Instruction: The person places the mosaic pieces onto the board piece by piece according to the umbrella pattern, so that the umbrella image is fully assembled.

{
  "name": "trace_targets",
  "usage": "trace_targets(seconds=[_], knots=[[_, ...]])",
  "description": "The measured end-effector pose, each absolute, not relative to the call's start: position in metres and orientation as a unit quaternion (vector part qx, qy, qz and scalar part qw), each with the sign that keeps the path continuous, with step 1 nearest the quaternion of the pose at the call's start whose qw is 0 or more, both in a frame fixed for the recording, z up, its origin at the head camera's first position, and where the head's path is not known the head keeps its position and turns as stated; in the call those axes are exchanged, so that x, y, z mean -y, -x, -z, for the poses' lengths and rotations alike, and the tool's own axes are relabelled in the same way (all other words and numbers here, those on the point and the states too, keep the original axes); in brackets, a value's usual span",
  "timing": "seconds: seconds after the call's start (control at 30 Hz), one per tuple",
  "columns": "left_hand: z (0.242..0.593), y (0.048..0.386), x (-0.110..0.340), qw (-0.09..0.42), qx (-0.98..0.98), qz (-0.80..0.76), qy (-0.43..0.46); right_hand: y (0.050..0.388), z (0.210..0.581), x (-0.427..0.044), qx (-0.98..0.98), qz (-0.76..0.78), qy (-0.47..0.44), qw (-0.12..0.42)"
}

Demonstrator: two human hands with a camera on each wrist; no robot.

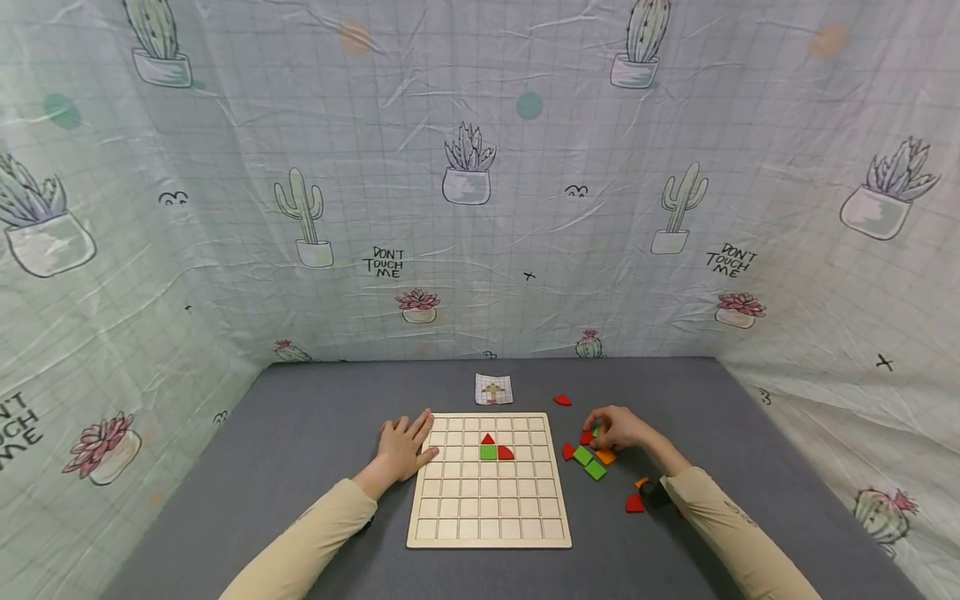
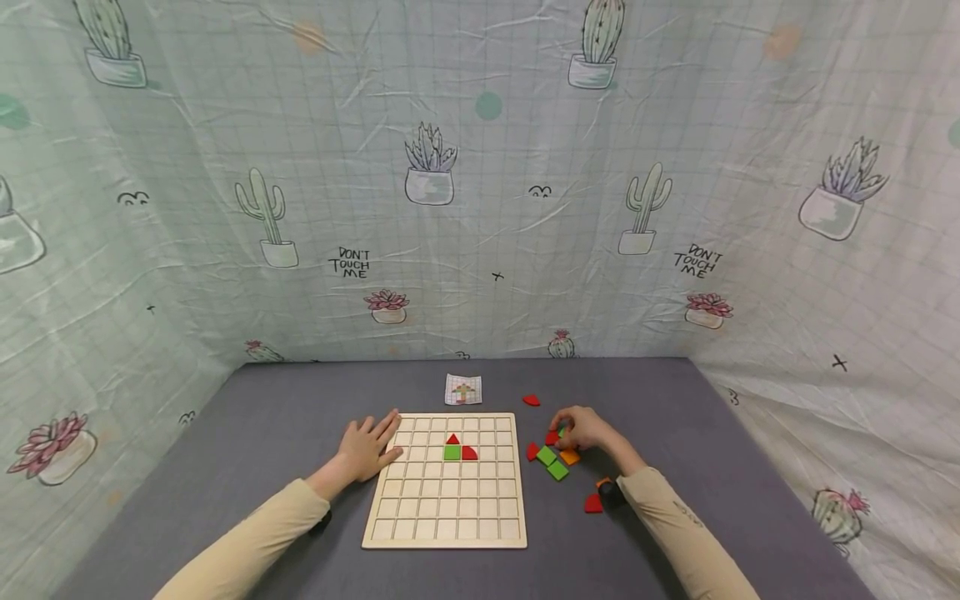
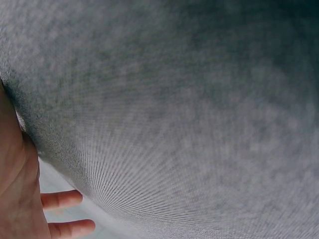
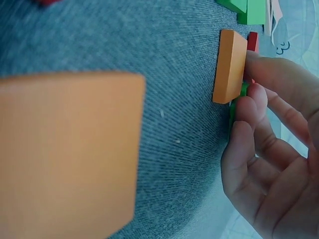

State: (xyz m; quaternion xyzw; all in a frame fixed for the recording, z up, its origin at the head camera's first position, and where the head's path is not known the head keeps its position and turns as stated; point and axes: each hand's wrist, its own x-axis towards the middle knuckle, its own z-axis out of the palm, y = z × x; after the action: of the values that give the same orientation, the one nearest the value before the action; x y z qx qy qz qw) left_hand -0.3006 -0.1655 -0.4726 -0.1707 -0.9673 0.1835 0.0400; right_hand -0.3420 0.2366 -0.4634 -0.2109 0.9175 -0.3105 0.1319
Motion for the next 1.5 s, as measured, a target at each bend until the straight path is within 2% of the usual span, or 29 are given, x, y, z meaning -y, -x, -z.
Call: trace_targets(seconds=[0.57, 1.5], knots=[[0.474, 0.302, 0.164, 0.041, 0.966, -0.188, 0.17, 0.335, 0.457, -0.224, -0.912, 0.315, 0.242, 0.105], [0.475, 0.302, 0.164, 0.053, 0.961, -0.209, 0.171, 0.322, 0.45, -0.159, -0.889, 0.312, 0.318, 0.104]])
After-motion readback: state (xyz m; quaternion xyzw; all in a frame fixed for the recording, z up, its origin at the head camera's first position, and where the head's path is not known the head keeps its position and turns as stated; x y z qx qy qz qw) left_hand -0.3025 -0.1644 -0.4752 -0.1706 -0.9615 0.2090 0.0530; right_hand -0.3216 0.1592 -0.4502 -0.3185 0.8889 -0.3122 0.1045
